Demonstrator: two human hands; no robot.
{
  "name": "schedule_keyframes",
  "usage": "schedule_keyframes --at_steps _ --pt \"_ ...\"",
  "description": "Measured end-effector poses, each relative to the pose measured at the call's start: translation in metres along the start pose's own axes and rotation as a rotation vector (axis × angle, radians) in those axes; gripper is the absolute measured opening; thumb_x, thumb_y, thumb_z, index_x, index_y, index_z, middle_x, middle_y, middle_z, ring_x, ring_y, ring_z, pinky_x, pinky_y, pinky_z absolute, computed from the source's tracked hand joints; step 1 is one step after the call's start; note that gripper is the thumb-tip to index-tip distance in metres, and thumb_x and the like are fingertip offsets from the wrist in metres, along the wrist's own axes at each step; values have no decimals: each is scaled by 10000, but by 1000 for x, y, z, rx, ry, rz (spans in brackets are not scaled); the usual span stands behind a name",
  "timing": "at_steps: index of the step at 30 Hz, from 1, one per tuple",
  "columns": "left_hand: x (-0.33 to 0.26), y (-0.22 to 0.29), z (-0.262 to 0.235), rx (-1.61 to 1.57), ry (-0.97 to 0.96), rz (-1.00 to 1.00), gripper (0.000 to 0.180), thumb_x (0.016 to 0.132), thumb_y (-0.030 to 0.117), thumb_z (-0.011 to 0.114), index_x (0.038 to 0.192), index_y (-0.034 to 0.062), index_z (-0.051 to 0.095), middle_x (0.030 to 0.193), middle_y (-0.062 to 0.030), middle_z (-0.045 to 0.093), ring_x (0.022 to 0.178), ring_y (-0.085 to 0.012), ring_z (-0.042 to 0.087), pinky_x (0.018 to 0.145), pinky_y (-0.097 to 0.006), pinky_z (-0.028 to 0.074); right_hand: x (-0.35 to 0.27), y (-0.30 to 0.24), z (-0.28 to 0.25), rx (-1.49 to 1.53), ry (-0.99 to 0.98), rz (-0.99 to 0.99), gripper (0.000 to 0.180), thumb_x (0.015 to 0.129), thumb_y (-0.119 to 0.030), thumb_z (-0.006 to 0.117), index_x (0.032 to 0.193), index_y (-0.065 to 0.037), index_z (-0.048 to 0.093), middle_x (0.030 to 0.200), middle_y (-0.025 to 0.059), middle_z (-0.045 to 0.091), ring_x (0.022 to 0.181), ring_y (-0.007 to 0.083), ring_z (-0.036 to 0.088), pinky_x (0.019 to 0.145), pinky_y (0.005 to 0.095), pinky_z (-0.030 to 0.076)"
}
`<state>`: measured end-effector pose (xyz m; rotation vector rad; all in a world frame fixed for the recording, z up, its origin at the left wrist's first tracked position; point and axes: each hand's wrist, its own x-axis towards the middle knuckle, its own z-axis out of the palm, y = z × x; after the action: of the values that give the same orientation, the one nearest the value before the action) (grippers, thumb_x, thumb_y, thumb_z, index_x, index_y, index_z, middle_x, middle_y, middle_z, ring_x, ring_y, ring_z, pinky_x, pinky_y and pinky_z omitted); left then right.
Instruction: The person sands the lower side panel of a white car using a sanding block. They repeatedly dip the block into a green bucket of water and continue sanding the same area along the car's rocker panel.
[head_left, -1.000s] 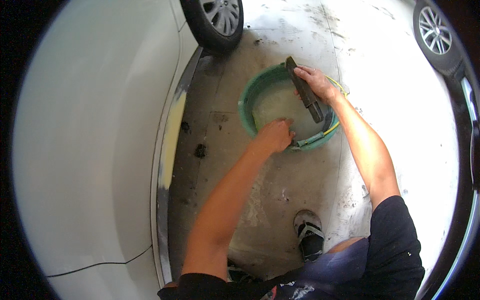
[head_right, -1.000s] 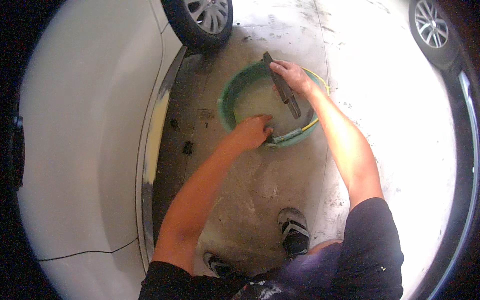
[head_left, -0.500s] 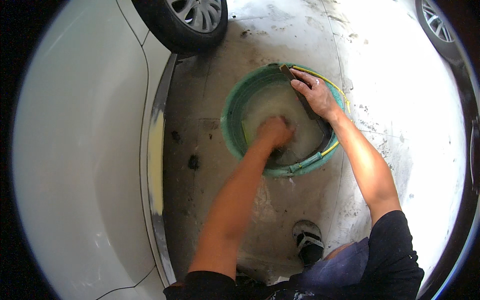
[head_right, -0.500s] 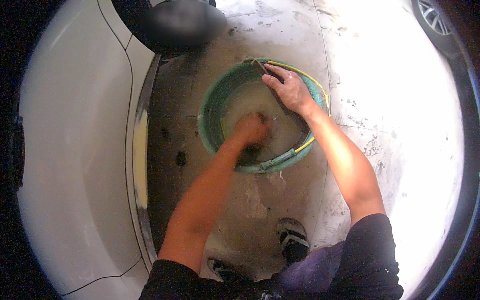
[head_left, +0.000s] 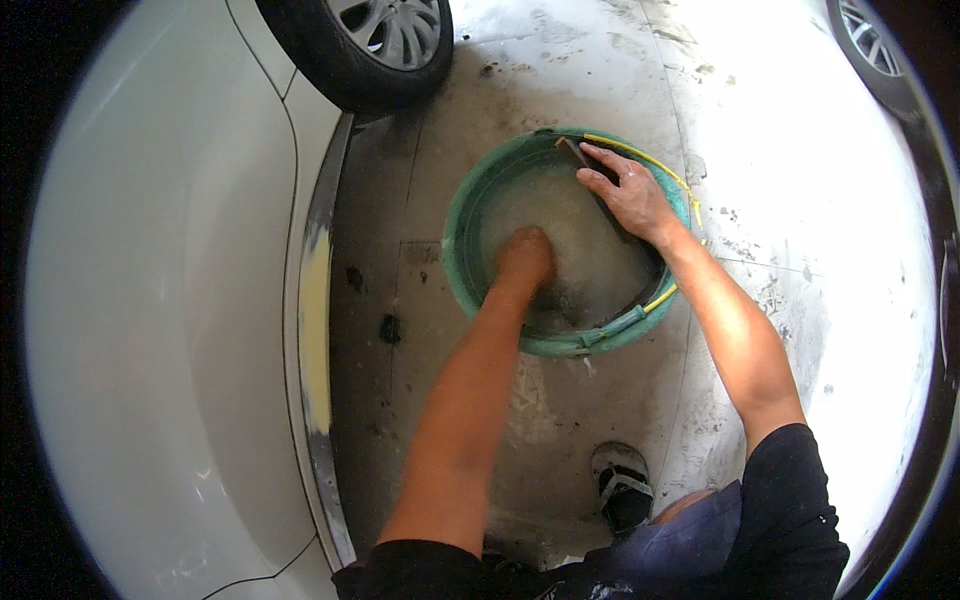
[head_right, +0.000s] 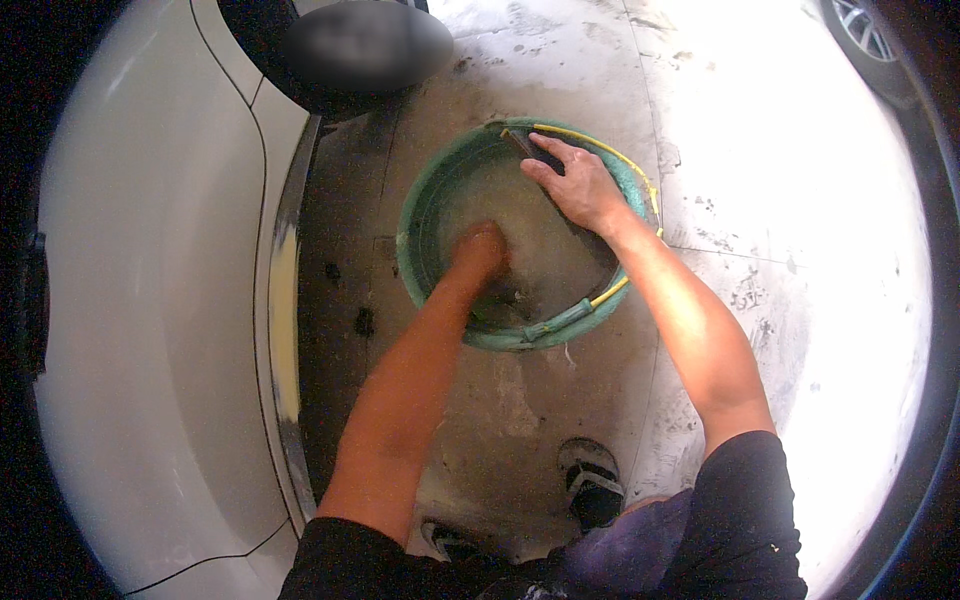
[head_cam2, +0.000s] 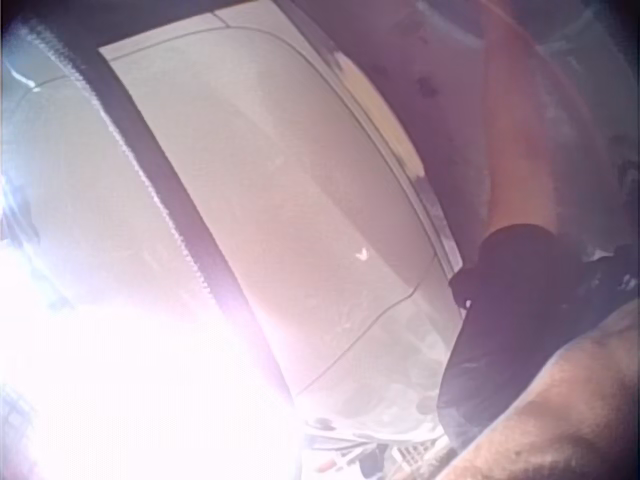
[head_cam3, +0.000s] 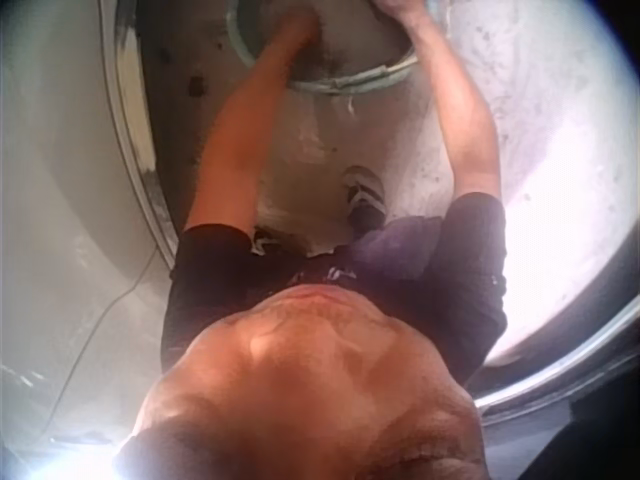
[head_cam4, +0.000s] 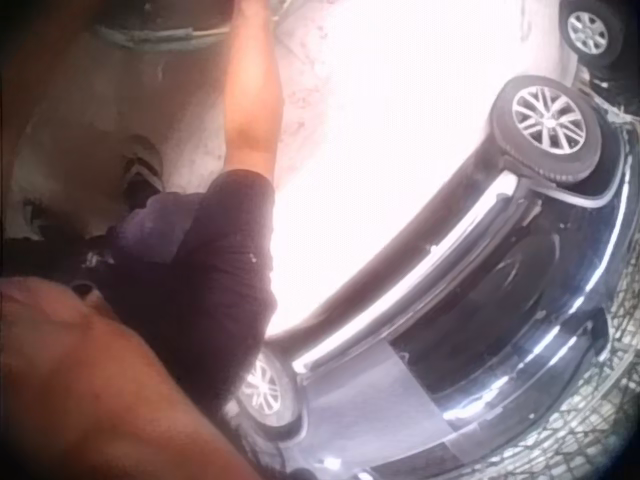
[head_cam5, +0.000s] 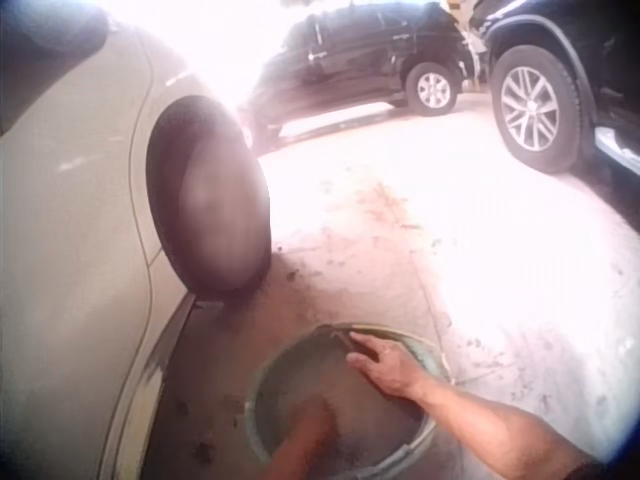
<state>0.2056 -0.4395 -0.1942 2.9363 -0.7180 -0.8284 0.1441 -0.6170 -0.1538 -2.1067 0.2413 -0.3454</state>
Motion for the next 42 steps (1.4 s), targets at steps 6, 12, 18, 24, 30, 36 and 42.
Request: schedule_keyframes --at_steps 6,12,18,24,30,36,42 --pt "-16 -5 -38 -323 -48 154 381 879 236 564 1156 -21 611 1204 -204 593 1071 -379 595 890 -452 508 -2 6 -1 -15 8 -2 573 909 -452 547 1312 -45 525 1259 221 570 1192 351 529 1017 378 392" --pt "-28 -46 -62 -1070 -190 215 417 956 172 472 1299 -64 449 1303 -177 500 1023 -374 613 743 -447 604 3 17 2 113 -21 13 551 931 -430 510 1301 -22 527 1273 224 559 1215 346 508 1031 375 377" --pt "-44 -58 -82 -1524 -428 260 507 945 170 495 1374 -47 335 1329 -181 478 1163 -327 551 857 -477 548 5 13 3 160 -26 7 537 945 -411 489 1297 -7 523 1278 216 557 1223 329 503 1034 368 370" --pt "-12 -48 -31 -722 -140 511 647 866 280 580 1393 -22 355 1408 -232 419 1293 -372 430 1081 -461 340 3 -1 1 221 6 -91 532 944 -404 492 1295 -6 525 1277 211 561 1213 327 512 1027 374 376" --pt "-25 36 -2 62 -293 233 575 794 320 625 1306 73 541 1382 -224 468 1241 -320 507 1037 -405 389 2 9 4 120 2 -30 515 947 -389 508 1313 -27 518 1277 186 571 1191 296 531 1014 347 382" --pt "-20 29 14 65 -189 244 529 785 358 648 1178 4 618 1193 -214 620 1107 -341 595 984 -413 428 0 11 2 44 23 -31 556 929 -432 516 1307 -24 522 1284 206 558 1205 336 517 1021 372 385" --pt "-2 -32 -14 -508 -291 176 313 865 241 548 1048 10 652 984 -222 649 872 -319 635 818 -406 482 1 9 4 80 27 -46 587 912 -460 527 1296 -16 529 1278 225 553 1206 365 513 1017 385 394"
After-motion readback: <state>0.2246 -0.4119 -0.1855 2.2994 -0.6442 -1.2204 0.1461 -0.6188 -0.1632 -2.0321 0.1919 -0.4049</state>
